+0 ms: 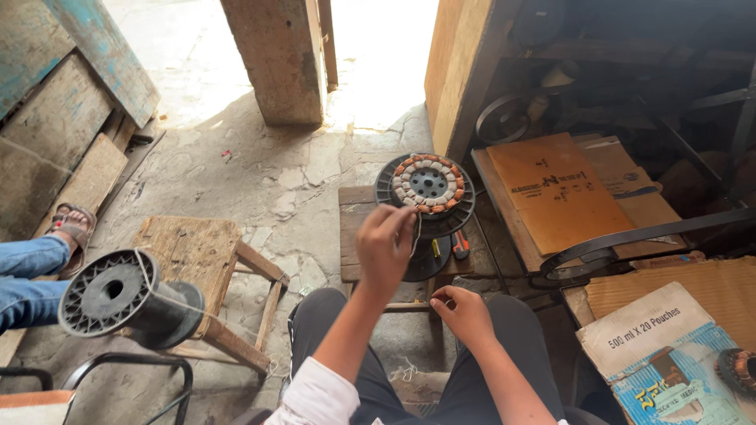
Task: The person winds white insulated wire around the slots of a motor stator using a yellow-handled screwdriver to guide and pack the wire. The person repeatedly pulls wire from a spool, threads it into the stator slots, and uses the screwdriver to push the wire down into place.
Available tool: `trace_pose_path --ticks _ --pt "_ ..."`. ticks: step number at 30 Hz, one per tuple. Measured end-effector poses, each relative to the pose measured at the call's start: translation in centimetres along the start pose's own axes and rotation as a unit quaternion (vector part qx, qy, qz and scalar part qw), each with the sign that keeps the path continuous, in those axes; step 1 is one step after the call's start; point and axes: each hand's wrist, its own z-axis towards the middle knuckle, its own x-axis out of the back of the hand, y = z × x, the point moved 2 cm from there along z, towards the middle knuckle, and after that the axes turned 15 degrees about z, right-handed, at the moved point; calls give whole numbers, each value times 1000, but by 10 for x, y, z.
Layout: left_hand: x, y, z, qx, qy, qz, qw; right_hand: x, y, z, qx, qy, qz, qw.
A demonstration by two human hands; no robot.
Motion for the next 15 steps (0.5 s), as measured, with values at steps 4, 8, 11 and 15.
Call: trace_pose_path --ticks 4,8,11,15 --pt "-4 5 27 -154 -9 115 981 12 21 10 -6 41 67 997" --pt "-10 13 36 -207 -27 165 964 18 36 19 -13 44 101 994" --pt "-17 17 38 -244 -46 191 950 18 40 25 -3 49 115 992" --pt "-27 14 39 -204 -93 144 964 20 43 28 9 42 132 990"
